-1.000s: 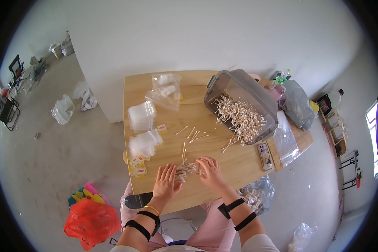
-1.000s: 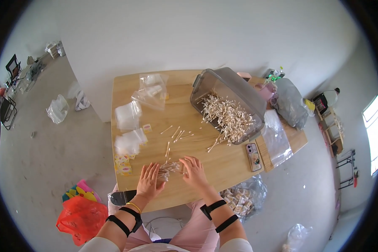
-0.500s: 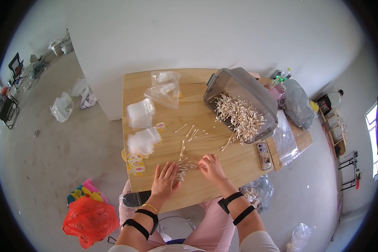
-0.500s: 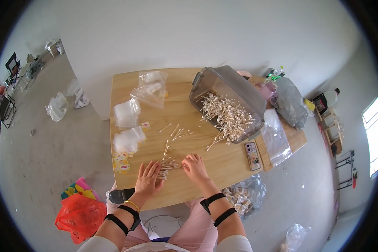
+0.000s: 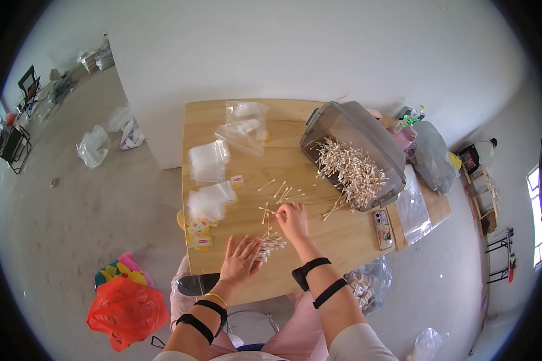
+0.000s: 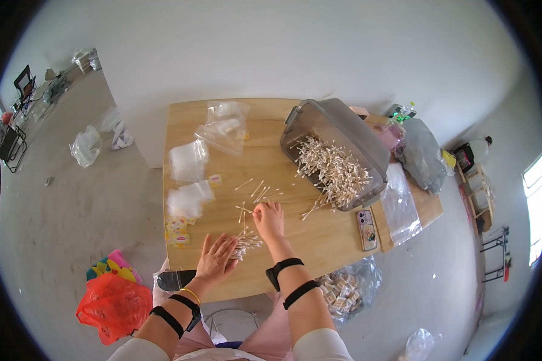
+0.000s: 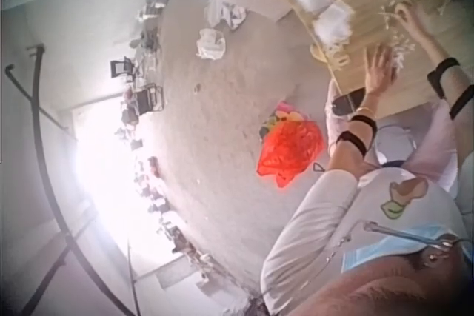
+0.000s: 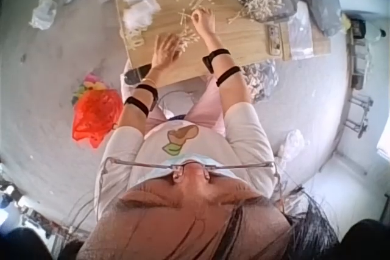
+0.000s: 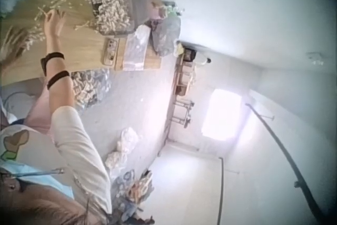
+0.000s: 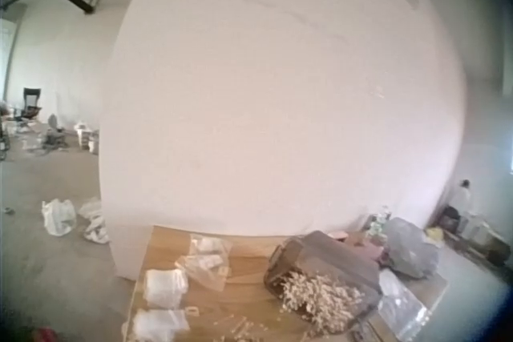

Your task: Sorting and arranging cotton swabs on a table in a workshop.

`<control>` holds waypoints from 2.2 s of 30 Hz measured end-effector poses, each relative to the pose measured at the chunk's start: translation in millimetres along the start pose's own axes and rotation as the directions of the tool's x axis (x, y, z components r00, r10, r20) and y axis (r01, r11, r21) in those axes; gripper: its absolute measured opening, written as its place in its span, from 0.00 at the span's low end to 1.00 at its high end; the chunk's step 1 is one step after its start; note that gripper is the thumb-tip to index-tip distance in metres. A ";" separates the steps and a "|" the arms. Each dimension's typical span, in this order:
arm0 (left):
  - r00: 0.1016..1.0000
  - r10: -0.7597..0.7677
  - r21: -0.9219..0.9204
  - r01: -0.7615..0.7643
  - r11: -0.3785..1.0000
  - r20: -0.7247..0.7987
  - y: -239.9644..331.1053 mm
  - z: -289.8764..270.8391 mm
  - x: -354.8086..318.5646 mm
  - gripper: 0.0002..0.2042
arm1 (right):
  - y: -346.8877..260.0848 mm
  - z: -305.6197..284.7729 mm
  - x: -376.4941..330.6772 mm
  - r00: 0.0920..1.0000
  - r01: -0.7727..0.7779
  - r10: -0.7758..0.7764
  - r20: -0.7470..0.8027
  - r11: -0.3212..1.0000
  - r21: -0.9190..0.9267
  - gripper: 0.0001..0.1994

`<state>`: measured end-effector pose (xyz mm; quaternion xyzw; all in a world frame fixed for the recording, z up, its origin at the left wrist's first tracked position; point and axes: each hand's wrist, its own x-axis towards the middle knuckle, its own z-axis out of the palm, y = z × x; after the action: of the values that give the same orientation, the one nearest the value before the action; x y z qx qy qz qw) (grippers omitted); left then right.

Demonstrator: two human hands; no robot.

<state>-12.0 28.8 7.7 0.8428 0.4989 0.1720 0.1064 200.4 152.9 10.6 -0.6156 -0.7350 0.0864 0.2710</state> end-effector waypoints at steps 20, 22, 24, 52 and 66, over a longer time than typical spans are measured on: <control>1.000 -0.005 0.013 0.005 1.000 0.002 0.8 -3.8 -0.7 0.31 | -28.3 4.8 -5.6 0.964 0.061 -0.072 0.255 0.997 0.050 0.07; 1.000 -0.001 0.015 0.001 1.000 -0.021 1.6 -6.7 -1.9 0.33 | -32.8 -3.0 -4.9 0.946 0.117 -0.123 0.300 0.992 0.040 0.07; 0.999 -0.012 -0.007 0.012 1.000 -0.033 0.7 -8.5 -2.0 0.34 | -39.4 -4.4 -0.5 0.923 0.172 -0.173 0.343 0.984 0.034 0.07; 0.998 -0.021 -0.143 0.013 0.990 -0.059 -0.2 -4.1 2.4 0.36 | 11.1 -20.3 66.4 0.908 0.407 -0.409 0.092 0.809 -0.423 0.19; 0.998 -0.029 -0.174 0.019 0.985 -0.057 1.2 -4.8 2.4 0.37 | -15.9 -11.1 62.9 0.822 0.508 -0.311 0.477 0.779 -0.367 0.04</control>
<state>-11.9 30.4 13.0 0.8187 0.4952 0.2383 0.1666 186.3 206.8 45.5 -0.4540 -0.8896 -0.0394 -0.0294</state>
